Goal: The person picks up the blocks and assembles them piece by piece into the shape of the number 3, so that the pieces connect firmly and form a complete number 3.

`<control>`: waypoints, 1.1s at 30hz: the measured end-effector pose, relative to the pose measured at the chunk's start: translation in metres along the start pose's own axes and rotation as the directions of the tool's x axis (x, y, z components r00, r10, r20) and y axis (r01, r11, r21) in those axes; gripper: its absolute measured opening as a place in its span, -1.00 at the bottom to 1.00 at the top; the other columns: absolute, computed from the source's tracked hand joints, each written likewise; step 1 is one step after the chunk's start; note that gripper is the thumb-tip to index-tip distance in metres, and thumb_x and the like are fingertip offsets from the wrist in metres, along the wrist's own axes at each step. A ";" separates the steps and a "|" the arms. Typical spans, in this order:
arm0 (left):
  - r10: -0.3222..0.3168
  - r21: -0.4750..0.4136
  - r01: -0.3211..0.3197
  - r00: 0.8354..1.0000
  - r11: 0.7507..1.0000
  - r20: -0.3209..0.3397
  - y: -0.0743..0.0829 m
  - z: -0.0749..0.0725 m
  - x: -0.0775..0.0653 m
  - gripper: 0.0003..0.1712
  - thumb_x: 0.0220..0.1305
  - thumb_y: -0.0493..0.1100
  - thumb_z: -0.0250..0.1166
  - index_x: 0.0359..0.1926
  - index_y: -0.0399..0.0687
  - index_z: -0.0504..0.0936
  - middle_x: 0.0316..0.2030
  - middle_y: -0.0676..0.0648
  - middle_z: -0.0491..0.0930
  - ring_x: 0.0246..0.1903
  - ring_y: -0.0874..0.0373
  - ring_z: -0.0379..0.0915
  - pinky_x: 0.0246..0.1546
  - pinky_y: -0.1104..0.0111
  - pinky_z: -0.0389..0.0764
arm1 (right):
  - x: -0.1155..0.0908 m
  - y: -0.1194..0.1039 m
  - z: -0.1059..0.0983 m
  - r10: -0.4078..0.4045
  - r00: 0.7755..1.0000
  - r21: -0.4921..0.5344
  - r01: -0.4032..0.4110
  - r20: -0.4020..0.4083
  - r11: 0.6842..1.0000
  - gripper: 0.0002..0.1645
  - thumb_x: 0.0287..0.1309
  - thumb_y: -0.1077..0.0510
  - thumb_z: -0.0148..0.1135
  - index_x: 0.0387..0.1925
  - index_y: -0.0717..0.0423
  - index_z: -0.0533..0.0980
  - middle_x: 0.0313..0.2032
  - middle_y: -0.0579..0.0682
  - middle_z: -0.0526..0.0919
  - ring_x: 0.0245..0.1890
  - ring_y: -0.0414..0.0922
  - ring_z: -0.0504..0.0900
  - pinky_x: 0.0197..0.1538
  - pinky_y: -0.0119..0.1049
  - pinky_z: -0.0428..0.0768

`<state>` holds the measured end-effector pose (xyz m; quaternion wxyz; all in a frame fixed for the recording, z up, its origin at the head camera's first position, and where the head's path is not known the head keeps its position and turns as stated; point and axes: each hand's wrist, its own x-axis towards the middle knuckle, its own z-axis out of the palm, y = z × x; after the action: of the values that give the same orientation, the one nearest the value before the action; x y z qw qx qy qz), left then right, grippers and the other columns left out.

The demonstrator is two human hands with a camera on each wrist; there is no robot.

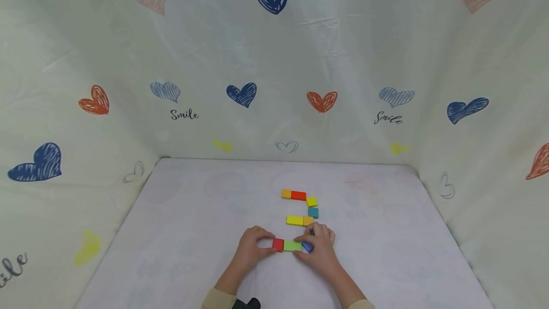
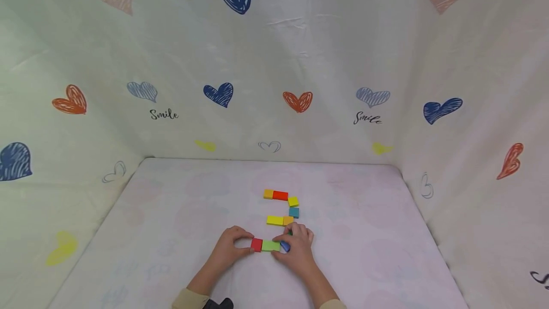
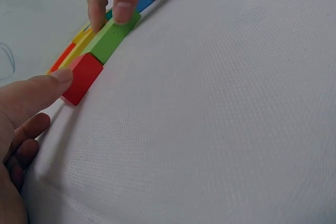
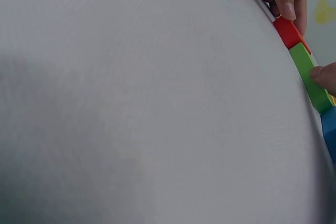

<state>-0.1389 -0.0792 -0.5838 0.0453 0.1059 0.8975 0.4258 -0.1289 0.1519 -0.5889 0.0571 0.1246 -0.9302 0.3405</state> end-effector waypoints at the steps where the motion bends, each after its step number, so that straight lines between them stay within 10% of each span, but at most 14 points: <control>1: 0.001 0.005 -0.001 1.000 1.000 0.001 0.000 0.000 0.000 -0.66 -0.06 -0.16 0.57 -0.18 0.06 0.75 -0.27 0.17 0.53 -0.12 0.12 0.40 -0.04 0.11 0.47 | 0.000 0.000 0.000 0.001 1.000 -0.001 -0.001 0.002 1.000 -0.73 -0.18 -0.04 0.59 -0.33 -0.31 0.72 -0.24 -0.30 0.28 -0.04 -0.14 0.24 0.09 0.05 0.03; 20: -0.037 0.041 0.037 0.999 0.998 0.004 0.003 0.001 -0.001 -0.61 -0.03 -0.13 0.56 -0.11 0.07 0.74 -0.24 0.16 0.54 -0.09 0.10 0.40 0.00 0.08 0.47 | -0.002 -0.001 -0.001 -0.006 1.000 -0.003 0.006 0.014 1.000 -0.70 -0.18 -0.04 0.59 -0.29 -0.30 0.72 -0.17 -0.28 0.32 0.02 -0.12 0.24 0.09 0.06 0.05; 33: -0.024 0.029 0.021 0.995 0.999 0.094 0.010 -0.021 -0.001 -0.55 0.04 -0.16 0.52 0.01 0.02 0.65 -0.08 0.07 0.57 0.01 0.02 0.46 0.07 0.06 0.48 | 0.004 0.005 -0.044 -0.029 0.997 -0.020 0.030 0.069 0.999 -0.50 -0.16 0.02 0.59 -0.07 -0.11 0.67 0.10 -0.13 0.43 0.22 -0.01 0.25 0.20 0.09 0.13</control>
<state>-0.1396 -0.0892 -0.5629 0.0907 0.1162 0.9013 0.4074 -0.1336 0.1837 -0.5578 0.0314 0.1494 -0.9332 0.3254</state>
